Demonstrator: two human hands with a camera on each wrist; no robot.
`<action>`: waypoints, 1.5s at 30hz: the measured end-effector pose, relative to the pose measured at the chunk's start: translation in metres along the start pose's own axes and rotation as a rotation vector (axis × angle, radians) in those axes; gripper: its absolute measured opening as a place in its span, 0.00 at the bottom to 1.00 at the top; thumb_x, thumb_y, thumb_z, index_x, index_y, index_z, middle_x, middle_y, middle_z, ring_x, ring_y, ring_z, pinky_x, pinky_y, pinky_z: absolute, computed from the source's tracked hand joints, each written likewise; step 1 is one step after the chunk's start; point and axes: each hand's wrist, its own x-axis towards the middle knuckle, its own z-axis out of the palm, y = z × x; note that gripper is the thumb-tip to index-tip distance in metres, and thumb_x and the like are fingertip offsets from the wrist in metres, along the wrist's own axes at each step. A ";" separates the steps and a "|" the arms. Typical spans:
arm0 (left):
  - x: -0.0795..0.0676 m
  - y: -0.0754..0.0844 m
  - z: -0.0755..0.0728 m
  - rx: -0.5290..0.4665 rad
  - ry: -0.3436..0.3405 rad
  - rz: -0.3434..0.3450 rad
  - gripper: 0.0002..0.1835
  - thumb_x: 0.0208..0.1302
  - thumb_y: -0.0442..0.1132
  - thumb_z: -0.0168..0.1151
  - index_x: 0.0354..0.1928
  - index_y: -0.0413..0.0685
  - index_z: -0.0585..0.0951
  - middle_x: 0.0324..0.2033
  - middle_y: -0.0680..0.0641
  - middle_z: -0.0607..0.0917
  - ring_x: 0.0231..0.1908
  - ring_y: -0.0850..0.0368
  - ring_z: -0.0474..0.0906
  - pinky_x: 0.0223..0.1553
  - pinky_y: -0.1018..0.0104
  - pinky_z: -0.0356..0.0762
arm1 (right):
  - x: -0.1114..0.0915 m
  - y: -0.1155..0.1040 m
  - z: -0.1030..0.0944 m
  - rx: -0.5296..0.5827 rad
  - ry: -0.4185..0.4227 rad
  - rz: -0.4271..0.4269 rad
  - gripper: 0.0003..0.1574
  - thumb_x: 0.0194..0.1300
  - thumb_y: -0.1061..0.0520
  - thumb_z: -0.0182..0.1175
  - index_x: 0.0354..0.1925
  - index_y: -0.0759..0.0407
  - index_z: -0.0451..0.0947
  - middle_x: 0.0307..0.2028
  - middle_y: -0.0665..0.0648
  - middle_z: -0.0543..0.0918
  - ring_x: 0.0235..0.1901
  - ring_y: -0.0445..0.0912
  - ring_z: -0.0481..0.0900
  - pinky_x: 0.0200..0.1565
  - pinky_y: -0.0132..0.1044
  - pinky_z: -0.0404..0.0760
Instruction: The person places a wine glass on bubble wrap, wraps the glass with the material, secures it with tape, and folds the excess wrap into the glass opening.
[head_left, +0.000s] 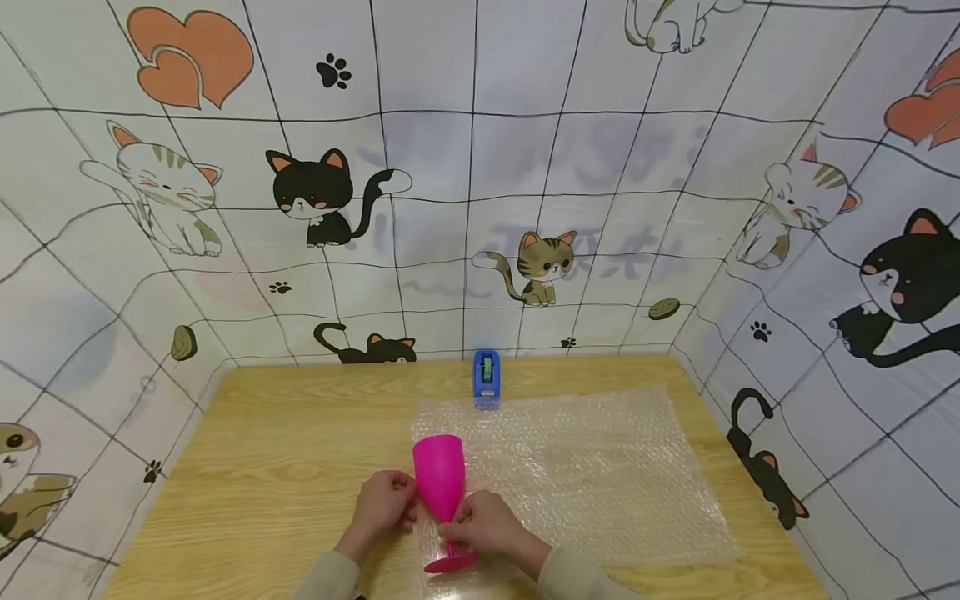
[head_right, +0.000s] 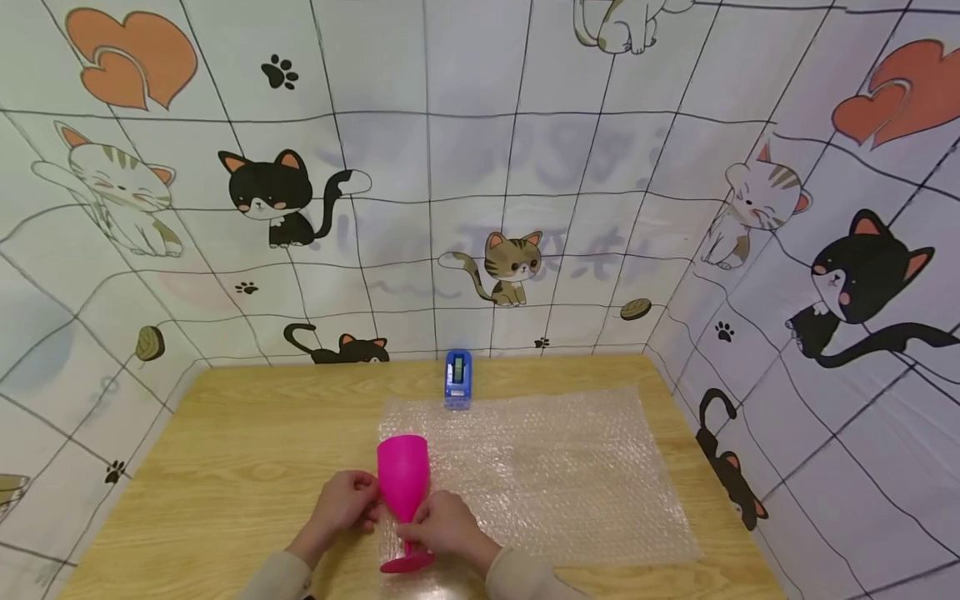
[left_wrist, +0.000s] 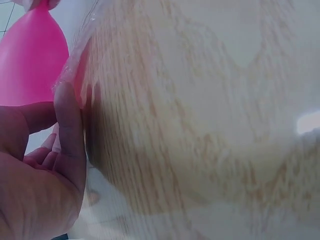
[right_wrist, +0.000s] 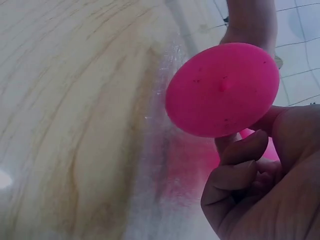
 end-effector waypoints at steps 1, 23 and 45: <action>0.000 0.000 0.000 0.001 0.002 0.004 0.11 0.66 0.34 0.55 0.40 0.32 0.81 0.16 0.49 0.82 0.14 0.61 0.78 0.19 0.64 0.81 | 0.000 0.000 0.000 0.001 0.001 -0.005 0.14 0.55 0.51 0.71 0.19 0.57 0.83 0.14 0.47 0.79 0.14 0.36 0.70 0.17 0.27 0.64; -0.004 0.009 0.002 -0.147 -0.022 -0.040 0.27 0.76 0.54 0.44 0.35 0.35 0.79 0.20 0.47 0.81 0.17 0.59 0.79 0.19 0.59 0.82 | 0.000 0.002 0.000 -0.037 0.029 -0.003 0.15 0.55 0.50 0.70 0.19 0.56 0.83 0.14 0.47 0.79 0.16 0.37 0.69 0.17 0.27 0.62; -0.004 0.032 0.012 0.051 0.042 -0.060 0.46 0.58 0.72 0.56 0.58 0.34 0.76 0.43 0.41 0.84 0.31 0.55 0.77 0.26 0.65 0.76 | 0.001 -0.003 -0.003 -0.028 -0.005 -0.028 0.15 0.56 0.51 0.69 0.19 0.57 0.83 0.13 0.50 0.81 0.16 0.35 0.70 0.17 0.26 0.62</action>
